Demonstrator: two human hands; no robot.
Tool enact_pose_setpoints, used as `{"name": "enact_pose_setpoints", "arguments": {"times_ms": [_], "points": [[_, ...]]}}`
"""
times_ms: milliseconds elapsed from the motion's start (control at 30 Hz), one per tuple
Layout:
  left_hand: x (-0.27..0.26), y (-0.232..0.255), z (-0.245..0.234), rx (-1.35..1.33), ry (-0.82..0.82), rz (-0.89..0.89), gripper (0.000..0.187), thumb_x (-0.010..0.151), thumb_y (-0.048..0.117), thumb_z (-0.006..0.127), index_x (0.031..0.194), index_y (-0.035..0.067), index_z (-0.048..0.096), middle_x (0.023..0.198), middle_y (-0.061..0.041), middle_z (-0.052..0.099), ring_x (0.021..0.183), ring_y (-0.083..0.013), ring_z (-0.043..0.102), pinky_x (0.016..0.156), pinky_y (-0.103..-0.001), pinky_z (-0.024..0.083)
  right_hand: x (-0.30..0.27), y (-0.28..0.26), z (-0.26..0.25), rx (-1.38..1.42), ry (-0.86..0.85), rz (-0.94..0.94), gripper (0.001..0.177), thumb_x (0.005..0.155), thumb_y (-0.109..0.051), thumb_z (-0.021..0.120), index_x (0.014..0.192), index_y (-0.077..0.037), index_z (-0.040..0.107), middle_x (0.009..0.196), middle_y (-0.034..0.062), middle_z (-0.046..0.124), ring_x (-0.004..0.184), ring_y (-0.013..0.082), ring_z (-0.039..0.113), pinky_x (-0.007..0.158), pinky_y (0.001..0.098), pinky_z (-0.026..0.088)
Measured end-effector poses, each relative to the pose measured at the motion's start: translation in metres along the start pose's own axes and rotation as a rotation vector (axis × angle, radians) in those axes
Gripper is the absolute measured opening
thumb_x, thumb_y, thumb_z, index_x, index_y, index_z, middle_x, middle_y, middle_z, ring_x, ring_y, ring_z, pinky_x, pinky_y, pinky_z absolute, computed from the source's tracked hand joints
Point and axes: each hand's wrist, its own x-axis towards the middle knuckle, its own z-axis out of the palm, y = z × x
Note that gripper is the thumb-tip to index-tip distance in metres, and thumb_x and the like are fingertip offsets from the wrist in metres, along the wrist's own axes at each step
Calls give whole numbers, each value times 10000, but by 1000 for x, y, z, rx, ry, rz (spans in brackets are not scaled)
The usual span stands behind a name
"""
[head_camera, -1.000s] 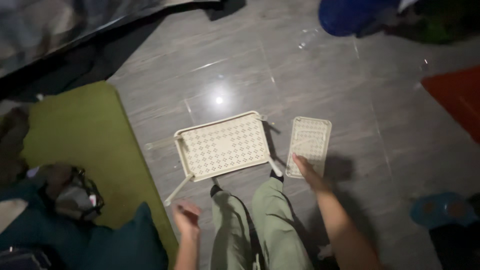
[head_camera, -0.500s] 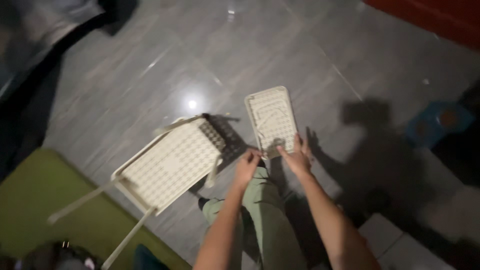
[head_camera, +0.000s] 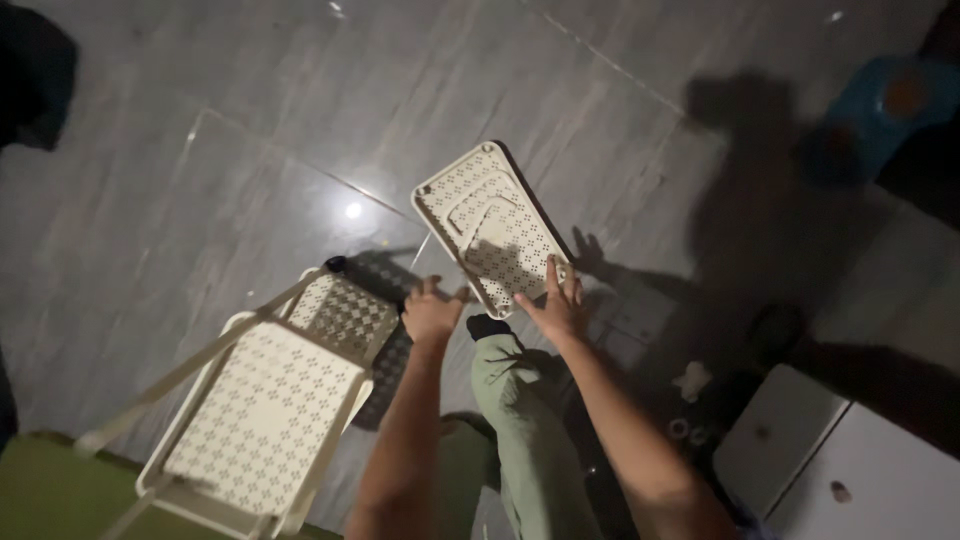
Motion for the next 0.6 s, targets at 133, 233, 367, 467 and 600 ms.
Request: {"name": "enact_pose_setpoints", "arguments": {"times_ms": [133,233,367,467,600], "points": [[41,-10,33,73,163,90,907,765,653,729,1509,233,424,1608,-149,335,1450,-384,331,1136,-541,303,19,21,26,-20,-65,80,1100,793,-723,693,1636,-353,93,1702,104,19,1531,440,108,1074,623,389],[69,-10,45,201,204,241,979,741,629,777,1517,168,397,1611,-180,302,1473,-402,280,1161,-553,266,28,39,55,-16,181,-123,1061,773,-696,750,1627,-287,269,1669,198,105,1478,493,189,1126,596,364],[114,4,51,256,219,366,972,743,544,795,1538,168,380,1612,-197,300,1471,-424,275,1177,-552,257,40,50,71,83,188,-175,1033,796,-663,746,1612,-202,313,1639,250,192,1493,479,264,1118,569,392],[154,13,52,271,274,446,958,763,492,781,1553,154,356,1626,-201,291,1489,-407,269,1183,-553,249,55,53,78,88,176,-153,1003,799,-575,808,1583,-157,341,1623,272,201,1471,491,262,1105,563,366],[225,7,65,280,317,512,953,839,371,711,1597,35,241,1659,-201,253,1533,-382,217,1207,-552,216,75,72,115,171,213,-194,1009,697,-381,855,1535,-85,379,1585,239,297,1447,427,375,1162,502,398]]}}
